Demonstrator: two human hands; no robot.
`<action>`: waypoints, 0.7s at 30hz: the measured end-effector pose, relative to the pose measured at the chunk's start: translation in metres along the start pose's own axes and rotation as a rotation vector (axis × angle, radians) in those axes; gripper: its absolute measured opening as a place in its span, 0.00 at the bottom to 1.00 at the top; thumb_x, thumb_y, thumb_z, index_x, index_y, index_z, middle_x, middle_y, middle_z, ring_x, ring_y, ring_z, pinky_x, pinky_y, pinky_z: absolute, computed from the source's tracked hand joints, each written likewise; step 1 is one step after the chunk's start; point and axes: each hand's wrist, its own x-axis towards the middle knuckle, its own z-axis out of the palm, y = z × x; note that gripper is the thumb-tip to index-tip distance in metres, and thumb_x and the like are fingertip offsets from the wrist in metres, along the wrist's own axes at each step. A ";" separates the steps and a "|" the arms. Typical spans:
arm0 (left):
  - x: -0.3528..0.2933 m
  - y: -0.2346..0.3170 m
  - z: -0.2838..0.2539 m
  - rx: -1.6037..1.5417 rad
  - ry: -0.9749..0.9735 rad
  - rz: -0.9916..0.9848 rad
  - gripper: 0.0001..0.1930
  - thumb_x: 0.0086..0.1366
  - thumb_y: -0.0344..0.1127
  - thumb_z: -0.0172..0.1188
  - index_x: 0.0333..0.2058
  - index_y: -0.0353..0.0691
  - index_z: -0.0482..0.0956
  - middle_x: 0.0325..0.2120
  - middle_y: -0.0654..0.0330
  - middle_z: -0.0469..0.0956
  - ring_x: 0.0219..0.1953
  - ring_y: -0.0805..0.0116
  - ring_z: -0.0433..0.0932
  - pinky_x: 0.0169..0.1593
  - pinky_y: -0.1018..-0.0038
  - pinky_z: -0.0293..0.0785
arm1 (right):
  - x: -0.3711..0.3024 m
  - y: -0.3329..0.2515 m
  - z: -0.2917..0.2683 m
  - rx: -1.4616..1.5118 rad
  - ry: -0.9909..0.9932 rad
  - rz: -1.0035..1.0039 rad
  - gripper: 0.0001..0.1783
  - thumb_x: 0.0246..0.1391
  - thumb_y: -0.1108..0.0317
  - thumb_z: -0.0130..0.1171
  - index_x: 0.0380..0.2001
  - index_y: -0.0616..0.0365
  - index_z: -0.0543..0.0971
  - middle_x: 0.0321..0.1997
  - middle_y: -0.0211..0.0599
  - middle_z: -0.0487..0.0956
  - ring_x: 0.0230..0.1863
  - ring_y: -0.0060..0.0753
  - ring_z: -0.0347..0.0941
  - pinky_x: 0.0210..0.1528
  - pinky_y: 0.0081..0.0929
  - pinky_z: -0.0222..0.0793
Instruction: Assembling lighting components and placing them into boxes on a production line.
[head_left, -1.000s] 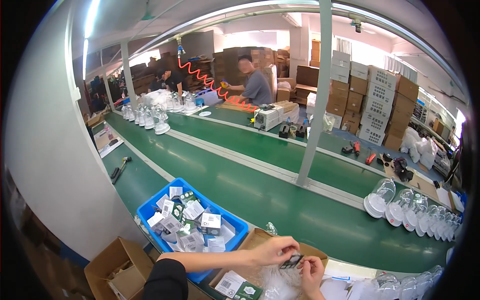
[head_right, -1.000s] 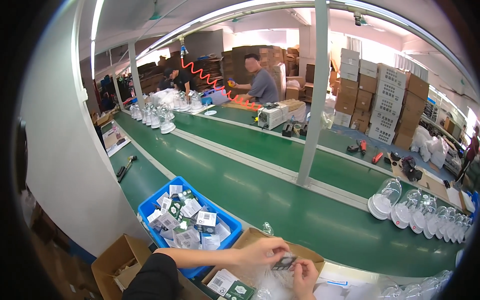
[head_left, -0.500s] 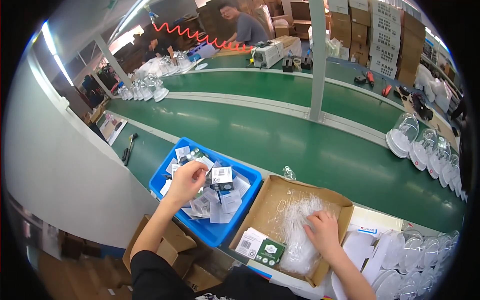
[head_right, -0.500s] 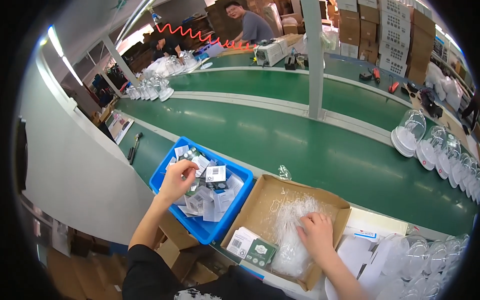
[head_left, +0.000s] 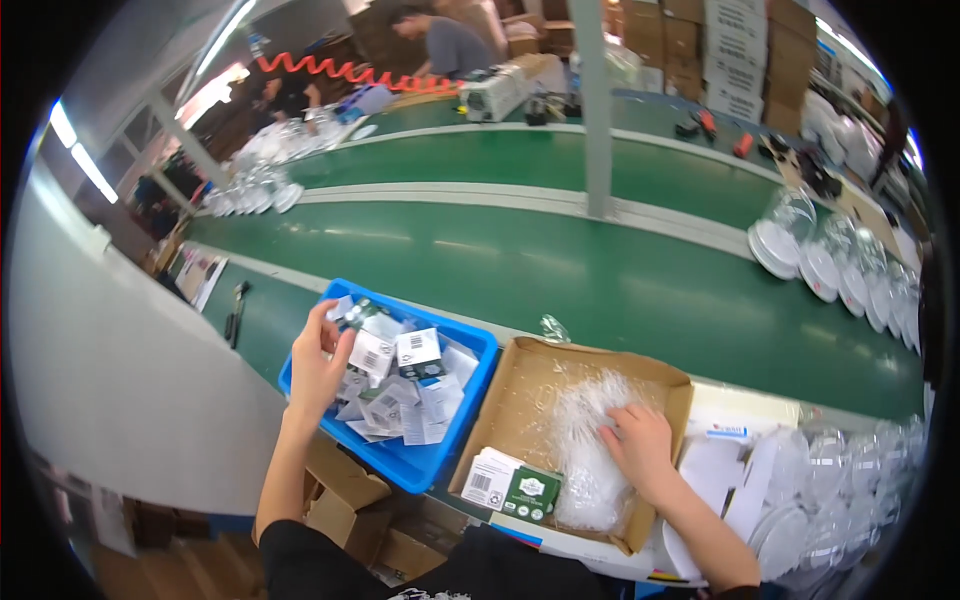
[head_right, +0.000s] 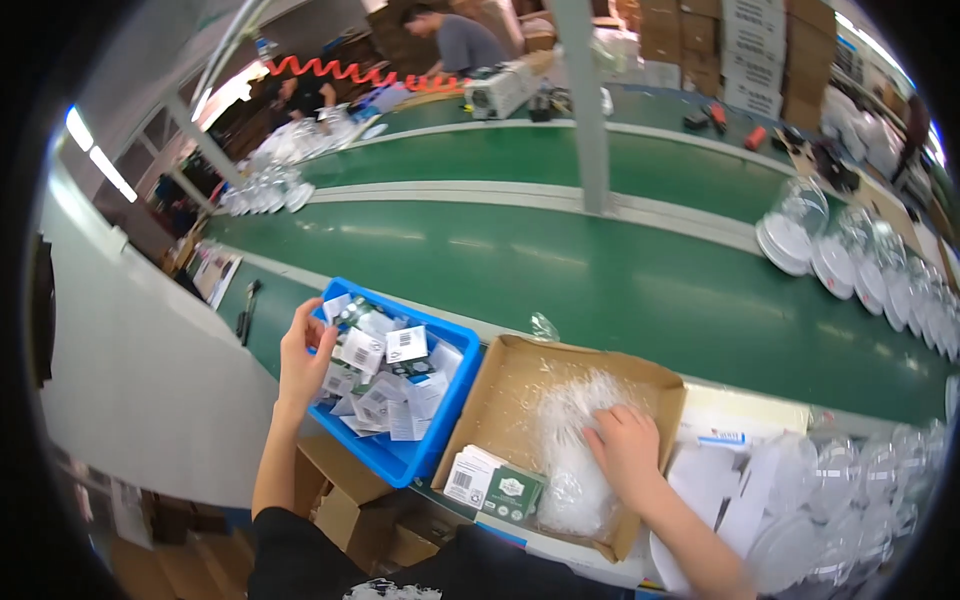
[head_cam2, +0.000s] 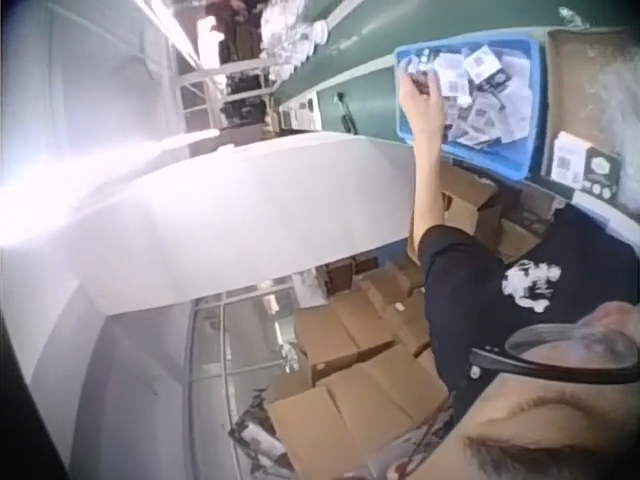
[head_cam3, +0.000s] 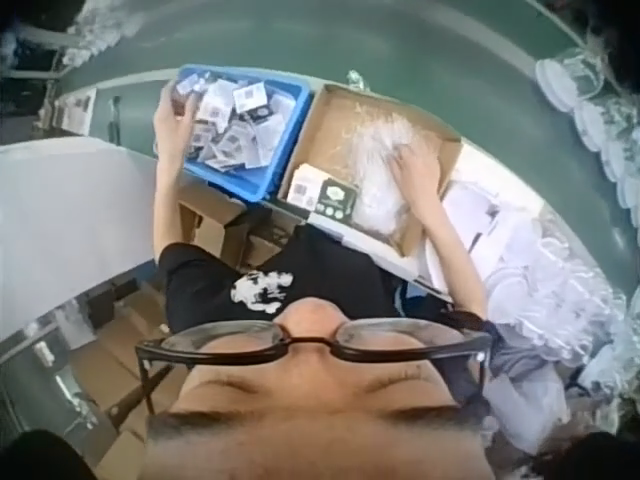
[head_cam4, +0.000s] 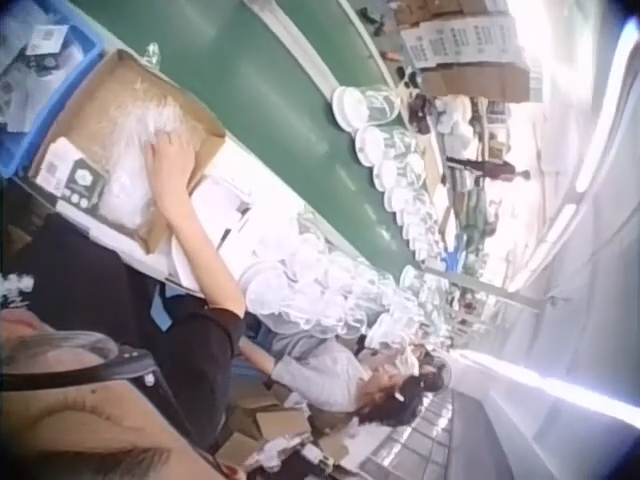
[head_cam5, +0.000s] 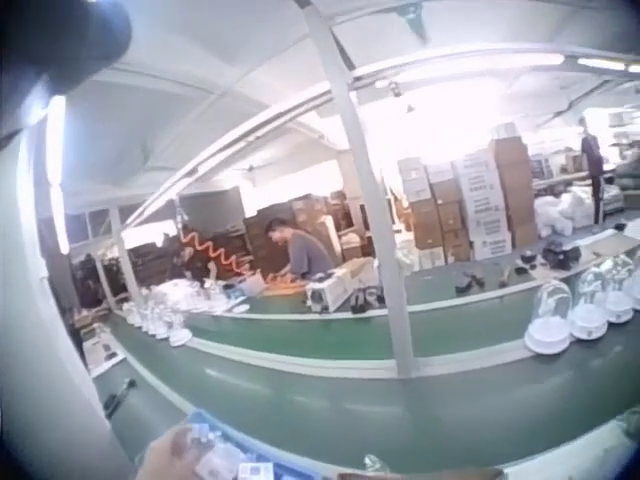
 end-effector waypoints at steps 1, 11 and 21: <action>-0.007 0.011 0.005 -0.014 -0.111 0.027 0.16 0.59 0.26 0.61 0.47 0.34 0.75 0.20 0.64 0.71 0.24 0.77 0.70 0.30 0.78 0.68 | 0.000 0.003 0.002 -0.019 0.002 0.038 0.08 0.44 0.69 0.66 0.30 0.56 0.81 0.28 0.36 0.77 0.36 0.42 0.75 0.39 0.37 0.68; -0.068 0.082 0.104 0.068 -1.307 0.614 0.21 0.57 0.40 0.65 0.46 0.39 0.71 0.41 0.53 0.73 0.45 0.50 0.75 0.46 0.62 0.74 | 0.005 0.000 0.005 0.399 0.118 0.105 0.04 0.49 0.74 0.63 0.29 0.59 0.78 0.28 0.36 0.77 0.29 0.31 0.76 0.32 0.26 0.71; -0.067 0.071 0.126 -0.010 -1.464 0.380 0.13 0.56 0.33 0.65 0.37 0.38 0.73 0.30 0.56 0.76 0.36 0.56 0.78 0.39 0.66 0.74 | 0.004 0.011 -0.001 0.529 0.047 0.168 0.08 0.51 0.68 0.64 0.28 0.59 0.76 0.29 0.37 0.76 0.29 0.35 0.75 0.32 0.29 0.70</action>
